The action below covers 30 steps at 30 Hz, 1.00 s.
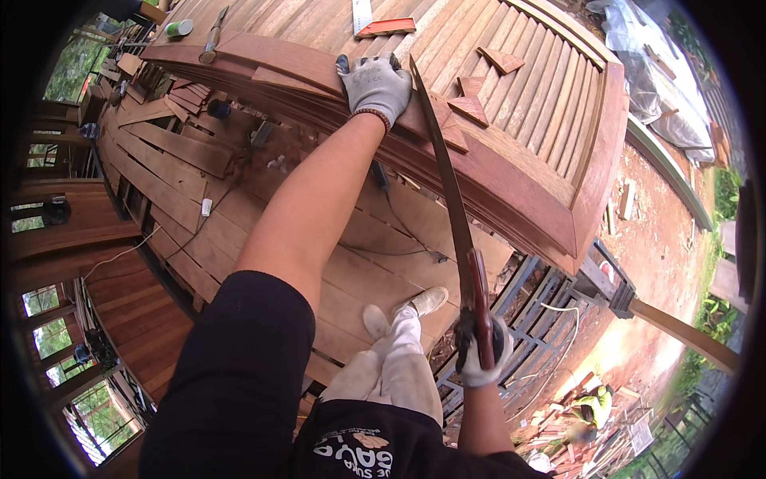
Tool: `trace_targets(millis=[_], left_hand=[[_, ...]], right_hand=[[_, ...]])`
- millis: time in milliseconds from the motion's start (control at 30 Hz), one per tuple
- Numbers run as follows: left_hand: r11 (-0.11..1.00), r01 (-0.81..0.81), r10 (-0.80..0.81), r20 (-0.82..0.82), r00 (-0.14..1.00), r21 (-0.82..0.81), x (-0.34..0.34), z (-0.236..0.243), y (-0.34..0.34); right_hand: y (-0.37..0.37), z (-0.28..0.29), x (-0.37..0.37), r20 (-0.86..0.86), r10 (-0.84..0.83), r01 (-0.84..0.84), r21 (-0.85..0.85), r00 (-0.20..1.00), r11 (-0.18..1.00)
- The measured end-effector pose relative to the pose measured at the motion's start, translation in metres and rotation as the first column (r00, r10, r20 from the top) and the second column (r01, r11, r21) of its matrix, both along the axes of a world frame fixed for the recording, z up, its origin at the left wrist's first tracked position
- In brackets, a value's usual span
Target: The person uses an angle grinder to cut a wooden plank on a wooden deck, then switches to a hand saw to continue cutting the same plank. The person repositions the plank between cuts and removes small offcuts.
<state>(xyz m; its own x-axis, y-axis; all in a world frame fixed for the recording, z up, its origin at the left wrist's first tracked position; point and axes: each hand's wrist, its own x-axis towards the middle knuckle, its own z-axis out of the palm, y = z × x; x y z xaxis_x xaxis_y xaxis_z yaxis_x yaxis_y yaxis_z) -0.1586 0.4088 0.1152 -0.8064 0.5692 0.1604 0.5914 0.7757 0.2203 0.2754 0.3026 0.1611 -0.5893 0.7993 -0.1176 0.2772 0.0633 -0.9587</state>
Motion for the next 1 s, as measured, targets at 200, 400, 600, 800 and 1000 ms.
trace_targets(millis=[200, 400, 600, 800, 1000], left_hand=[[0.998, 0.026, -0.023, -0.058, 0.998, 0.056, 0.011, -0.005, 0.002], [0.998, -0.012, 0.015, -0.05, 0.999, 0.056, 0.005, -0.006, 0.0], [0.997, 0.039, -0.038, -0.004, 0.999, 0.063, 0.009, 0.005, 0.002], [0.999, 0.028, -0.028, 0.008, 1.0, 0.041, 0.016, 0.001, -0.006], [0.994, 0.06, -0.06, -0.01, 0.998, 0.094, 0.012, 0.014, 0.001]], right_hand=[[0.013, -0.016, -0.018, -0.071, -0.046, 0.047, 0.008, 0.996, 0.999], [0.0, -0.001, -0.007, 0.024, -0.024, 0.025, -0.062, 0.999, 0.998], [0.007, -0.003, -0.01, -0.019, -0.025, 0.025, 0.003, 1.0, 1.0], [0.018, 0.004, -0.039, 0.0, 0.019, -0.019, 0.0, 1.0, 1.0], [0.003, 0.01, 0.002, -0.019, -0.039, 0.037, -0.123, 0.999, 0.992]])
